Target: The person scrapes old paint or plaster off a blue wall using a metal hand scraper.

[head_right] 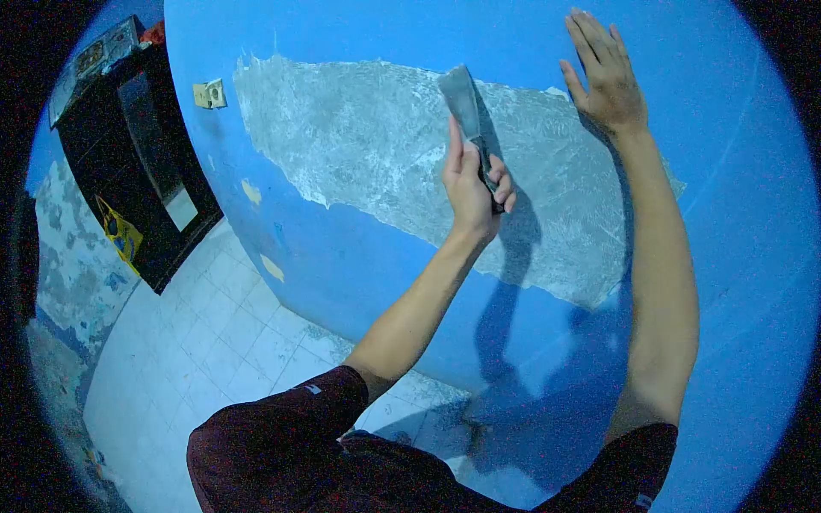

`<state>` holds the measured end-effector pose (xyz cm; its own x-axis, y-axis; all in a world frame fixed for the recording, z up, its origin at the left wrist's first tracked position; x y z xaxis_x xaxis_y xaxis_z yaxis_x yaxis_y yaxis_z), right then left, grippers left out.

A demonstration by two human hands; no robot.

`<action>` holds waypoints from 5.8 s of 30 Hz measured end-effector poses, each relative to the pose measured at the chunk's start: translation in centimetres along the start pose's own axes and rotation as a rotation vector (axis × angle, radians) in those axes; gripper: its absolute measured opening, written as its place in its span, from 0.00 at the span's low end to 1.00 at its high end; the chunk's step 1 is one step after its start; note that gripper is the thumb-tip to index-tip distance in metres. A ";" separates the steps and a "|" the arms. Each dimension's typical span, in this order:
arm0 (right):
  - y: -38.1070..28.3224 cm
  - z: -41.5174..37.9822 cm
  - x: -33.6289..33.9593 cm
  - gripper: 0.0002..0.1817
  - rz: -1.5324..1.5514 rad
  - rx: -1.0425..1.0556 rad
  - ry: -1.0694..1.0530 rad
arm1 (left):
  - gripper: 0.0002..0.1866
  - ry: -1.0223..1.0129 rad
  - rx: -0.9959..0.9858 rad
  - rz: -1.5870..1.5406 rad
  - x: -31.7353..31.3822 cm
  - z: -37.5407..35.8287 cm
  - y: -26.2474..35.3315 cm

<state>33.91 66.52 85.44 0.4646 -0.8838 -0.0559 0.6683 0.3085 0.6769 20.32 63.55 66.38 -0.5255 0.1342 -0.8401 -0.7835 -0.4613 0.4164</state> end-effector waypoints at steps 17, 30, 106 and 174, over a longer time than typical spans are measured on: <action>-0.4 0.1 0.1 0.31 -0.061 -0.008 -0.006 | 0.30 0.102 0.008 -0.155 -2.5 -0.2 1.7; -0.7 0.1 0.4 0.30 -0.065 -0.031 -0.016 | 0.30 0.106 0.033 -0.232 -3.1 0.1 2.9; -21.6 8.3 -8.5 0.20 -0.258 0.039 -0.109 | 0.28 -0.195 -0.074 0.585 4.6 6.9 15.0; -50.8 25.3 -26.9 0.24 0.172 -0.411 -0.099 | 0.29 -0.113 0.215 0.611 30.3 19.1 45.5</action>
<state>-27.27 65.72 71.15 0.5448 -0.8305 0.1159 0.7705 0.5503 0.3216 -37.62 63.38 66.52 -0.9194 0.0001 -0.3932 -0.3752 -0.2999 0.8771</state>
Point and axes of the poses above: each hand's wrist, its own z-axis towards the middle knuckle, its own x-axis out of the back of the hand, y = z × x, the point moved 6 cm from there along z, towards the middle knuckle, and after that the axes turned 11 degrees about y, right-handed, at the moved point
